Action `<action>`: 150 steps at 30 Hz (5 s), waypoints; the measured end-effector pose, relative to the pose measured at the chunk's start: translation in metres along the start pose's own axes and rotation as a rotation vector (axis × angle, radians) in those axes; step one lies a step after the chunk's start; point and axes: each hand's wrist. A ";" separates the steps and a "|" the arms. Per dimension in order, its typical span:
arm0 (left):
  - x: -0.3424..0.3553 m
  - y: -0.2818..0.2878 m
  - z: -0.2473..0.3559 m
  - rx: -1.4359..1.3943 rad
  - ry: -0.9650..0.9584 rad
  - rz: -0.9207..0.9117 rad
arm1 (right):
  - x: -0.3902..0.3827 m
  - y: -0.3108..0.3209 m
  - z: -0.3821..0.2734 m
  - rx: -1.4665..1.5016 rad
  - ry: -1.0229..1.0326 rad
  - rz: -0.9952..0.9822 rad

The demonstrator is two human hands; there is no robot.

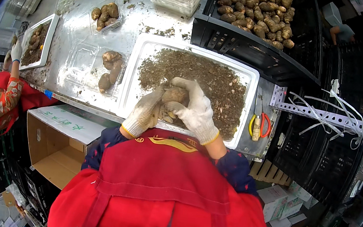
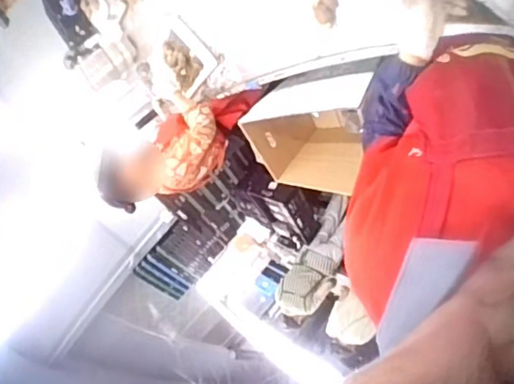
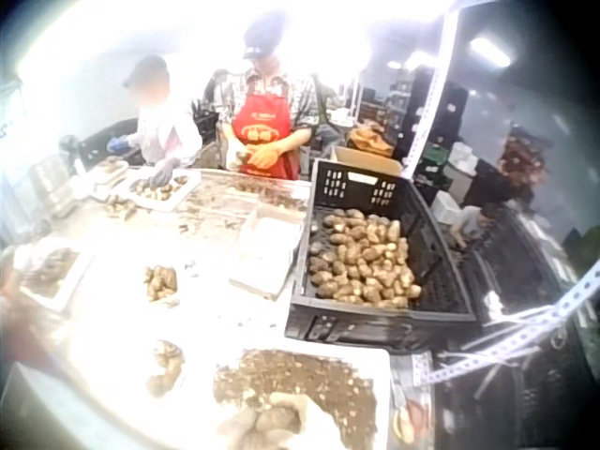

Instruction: The person cleans root vegetables by hand, rubbing them against a tray of soil to remove dirt. They handle the vegetables one by one, rotating them to clean all sides, and place the cleaned items into a cardboard box.

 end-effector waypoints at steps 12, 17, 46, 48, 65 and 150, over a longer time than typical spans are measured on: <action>0.007 -0.006 -0.011 -0.247 0.016 -0.205 | -0.005 0.002 0.008 -0.078 0.195 0.198; -0.005 -0.031 0.002 0.049 -0.120 -0.038 | -0.010 0.013 -0.010 0.098 -0.207 0.067; -0.011 -0.030 0.003 0.196 -0.006 0.128 | -0.014 0.009 -0.010 0.021 -0.246 -0.014; -0.010 -0.031 -0.001 -0.020 0.016 0.211 | -0.016 0.016 -0.002 0.228 -0.399 -0.033; -0.003 -0.035 0.035 0.103 0.383 -0.039 | -0.003 0.012 -0.022 -0.684 0.410 0.050; 0.007 -0.024 0.009 -0.108 0.075 -0.128 | 0.008 0.035 -0.019 -0.630 0.481 0.118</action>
Point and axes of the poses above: each hand's wrist, its own x-axis towards the middle knuckle, its own y-axis out of the back of the hand, z = x × y, and after that the axes turned 13 degrees about -x, right-handed
